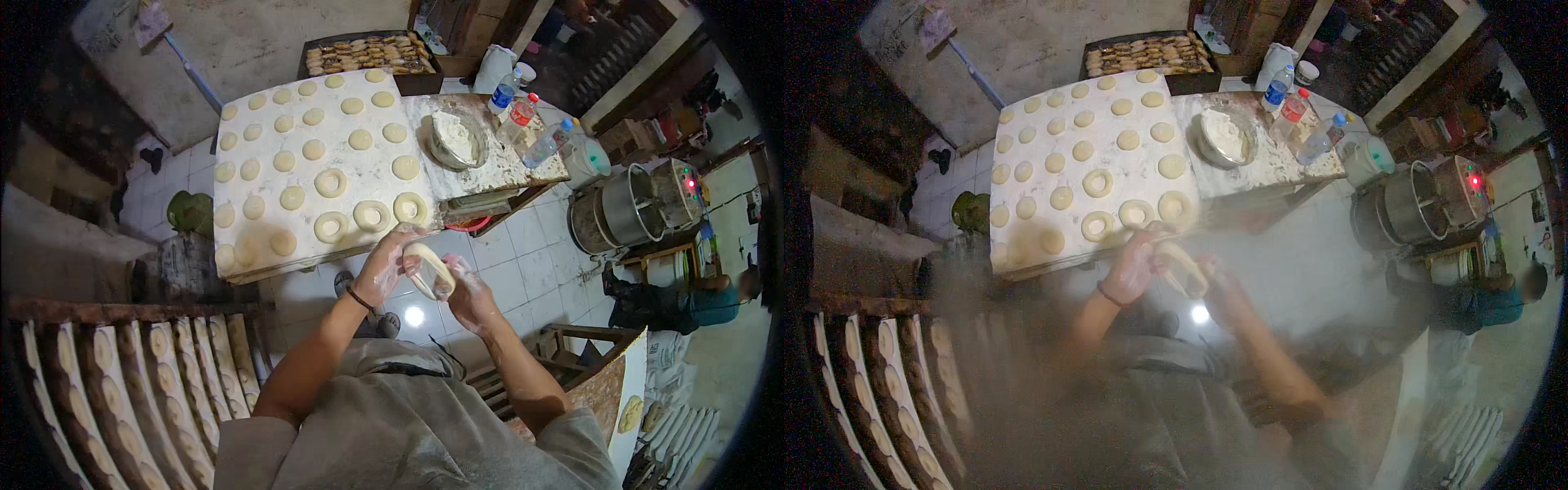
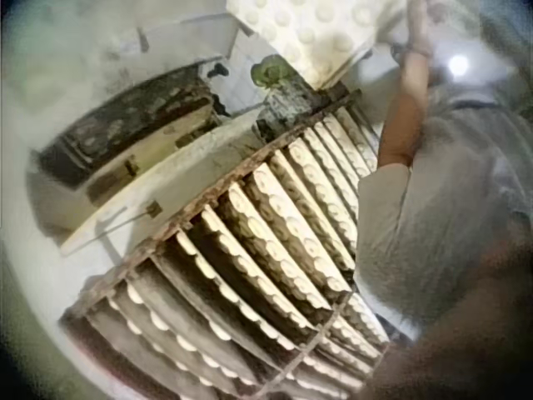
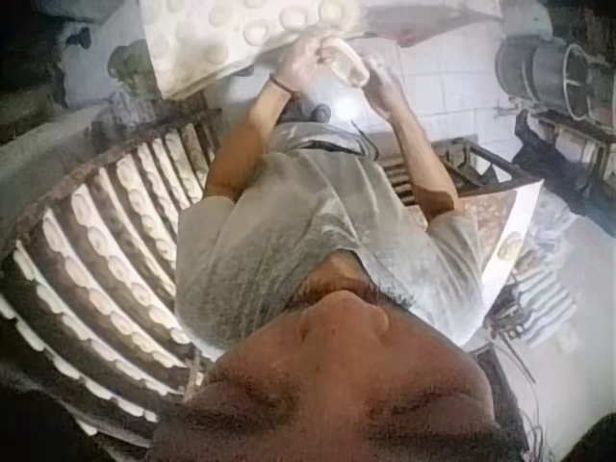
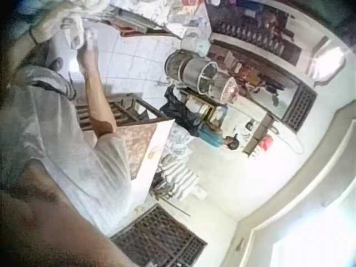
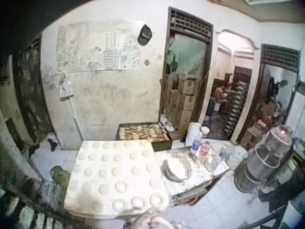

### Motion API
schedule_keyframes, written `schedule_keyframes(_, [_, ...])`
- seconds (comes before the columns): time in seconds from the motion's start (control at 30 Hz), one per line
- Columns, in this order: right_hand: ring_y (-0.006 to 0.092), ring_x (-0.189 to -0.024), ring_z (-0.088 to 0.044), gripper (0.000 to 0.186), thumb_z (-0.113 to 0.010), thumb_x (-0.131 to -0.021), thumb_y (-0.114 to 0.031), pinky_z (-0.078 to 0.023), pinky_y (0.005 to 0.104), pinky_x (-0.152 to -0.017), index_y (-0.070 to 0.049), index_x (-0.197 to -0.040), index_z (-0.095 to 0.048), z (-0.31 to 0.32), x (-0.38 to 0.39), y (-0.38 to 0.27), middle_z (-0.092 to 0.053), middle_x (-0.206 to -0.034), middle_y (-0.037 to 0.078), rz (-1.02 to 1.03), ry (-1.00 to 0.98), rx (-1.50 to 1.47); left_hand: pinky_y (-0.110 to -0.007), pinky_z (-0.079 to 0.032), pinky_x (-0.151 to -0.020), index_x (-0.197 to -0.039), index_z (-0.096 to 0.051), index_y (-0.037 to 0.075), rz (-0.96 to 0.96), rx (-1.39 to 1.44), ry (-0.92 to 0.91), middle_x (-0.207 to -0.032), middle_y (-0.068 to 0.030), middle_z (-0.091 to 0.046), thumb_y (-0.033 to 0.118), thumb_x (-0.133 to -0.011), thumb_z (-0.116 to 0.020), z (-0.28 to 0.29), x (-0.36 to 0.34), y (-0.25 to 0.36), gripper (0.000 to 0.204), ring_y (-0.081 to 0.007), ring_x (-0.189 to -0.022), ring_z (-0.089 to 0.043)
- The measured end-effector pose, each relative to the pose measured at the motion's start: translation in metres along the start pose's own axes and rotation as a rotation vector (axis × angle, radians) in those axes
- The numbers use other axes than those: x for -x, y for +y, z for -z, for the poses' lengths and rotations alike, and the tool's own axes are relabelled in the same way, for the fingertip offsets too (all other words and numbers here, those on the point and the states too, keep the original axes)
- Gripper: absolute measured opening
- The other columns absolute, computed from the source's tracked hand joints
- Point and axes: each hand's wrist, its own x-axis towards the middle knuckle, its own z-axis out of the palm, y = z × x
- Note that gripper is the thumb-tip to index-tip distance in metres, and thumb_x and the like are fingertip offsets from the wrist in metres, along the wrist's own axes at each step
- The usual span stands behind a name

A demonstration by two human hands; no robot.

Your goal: The person picks up boards filled with dough balls from a rack, sprinkles flour over them, and then shapes a dough ball into a ring by hand.

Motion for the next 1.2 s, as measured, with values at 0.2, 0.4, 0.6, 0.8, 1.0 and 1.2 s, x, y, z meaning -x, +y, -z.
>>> schedule_keyframes(0.2, [0.0141, -0.087, -0.051, 0.028, -0.052, -0.101, -0.032, -0.042, 0.0297, -0.079, -0.014, -0.123, -0.051, 0.012, -0.005, 0.032, -0.053, -0.093, 0.001, -0.040, -0.104, -0.148, -0.023, -0.035, -0.058, -0.120, -0.056, 0.004, 0.022, 0.024, -0.090, -0.073, 0.0032, -0.044, 0.026, -0.097, -0.054, -0.010, 0.013, 0.003, 0.032, -0.0081, -0.060, -0.041])
schedule_keyframes(0.4, [0.0124, -0.067, -0.043, 0.037, -0.044, -0.102, -0.046, -0.038, 0.0267, -0.062, -0.013, -0.116, -0.051, -0.020, 0.005, 0.009, -0.047, -0.081, -0.001, -0.017, 0.037, -0.149, -0.022, -0.030, -0.052, -0.117, -0.057, 0.008, 0.054, -0.306, -0.157, -0.065, 0.0053, -0.037, 0.022, -0.096, -0.055, -0.001, 0.013, 0.007, 0.025, -0.0059, -0.055, -0.035])
schedule_keyframes(0.6, [0.0119, -0.059, -0.040, 0.037, -0.039, -0.104, -0.046, -0.037, 0.0278, -0.056, -0.012, -0.102, -0.053, -0.041, -0.030, -0.004, -0.044, -0.067, -0.001, 0.078, 0.061, -0.040, -0.021, -0.028, -0.048, -0.109, -0.058, 0.011, 0.141, 0.065, -0.097, -0.063, 0.0064, -0.037, 0.023, -0.096, -0.055, 0.043, -0.012, 0.017, 0.018, -0.0038, -0.054, -0.035])
schedule_keyframes(0.8, [0.0146, -0.057, -0.042, 0.041, -0.034, -0.105, -0.045, -0.043, 0.0298, -0.065, -0.009, -0.093, -0.050, -0.054, -0.075, -0.023, -0.040, -0.061, 0.000, -0.017, -0.119, 0.095, -0.020, -0.030, -0.044, -0.104, -0.057, 0.010, 0.033, 0.141, 0.021, -0.065, 0.0071, -0.040, 0.022, -0.096, -0.056, 0.068, -0.050, 0.051, 0.014, -0.0034, -0.047, -0.033])
schedule_keyframes(1.0, [0.0138, -0.060, -0.042, 0.050, -0.031, -0.105, -0.051, -0.043, 0.0305, -0.066, -0.008, -0.092, -0.054, -0.075, -0.159, -0.010, -0.040, -0.062, -0.001, -0.088, 0.065, 0.076, -0.022, -0.026, -0.045, -0.111, -0.057, 0.010, 0.111, 0.195, 0.004, -0.060, 0.0068, -0.035, 0.031, -0.099, -0.052, 0.088, -0.107, 0.083, 0.025, -0.0046, -0.046, -0.031])
schedule_keyframes(1.2, [0.0138, -0.073, -0.053, 0.046, -0.042, -0.103, -0.048, -0.046, 0.0301, -0.068, -0.005, -0.112, -0.056, -0.106, -0.235, -0.022, -0.055, -0.081, 0.004, -0.210, 0.115, -0.236, -0.022, -0.025, -0.046, -0.114, -0.057, 0.010, 0.134, 0.101, 0.023, -0.059, 0.0046, -0.033, 0.038, -0.100, -0.048, 0.142, -0.169, 0.097, 0.032, -0.0056, -0.047, -0.031])
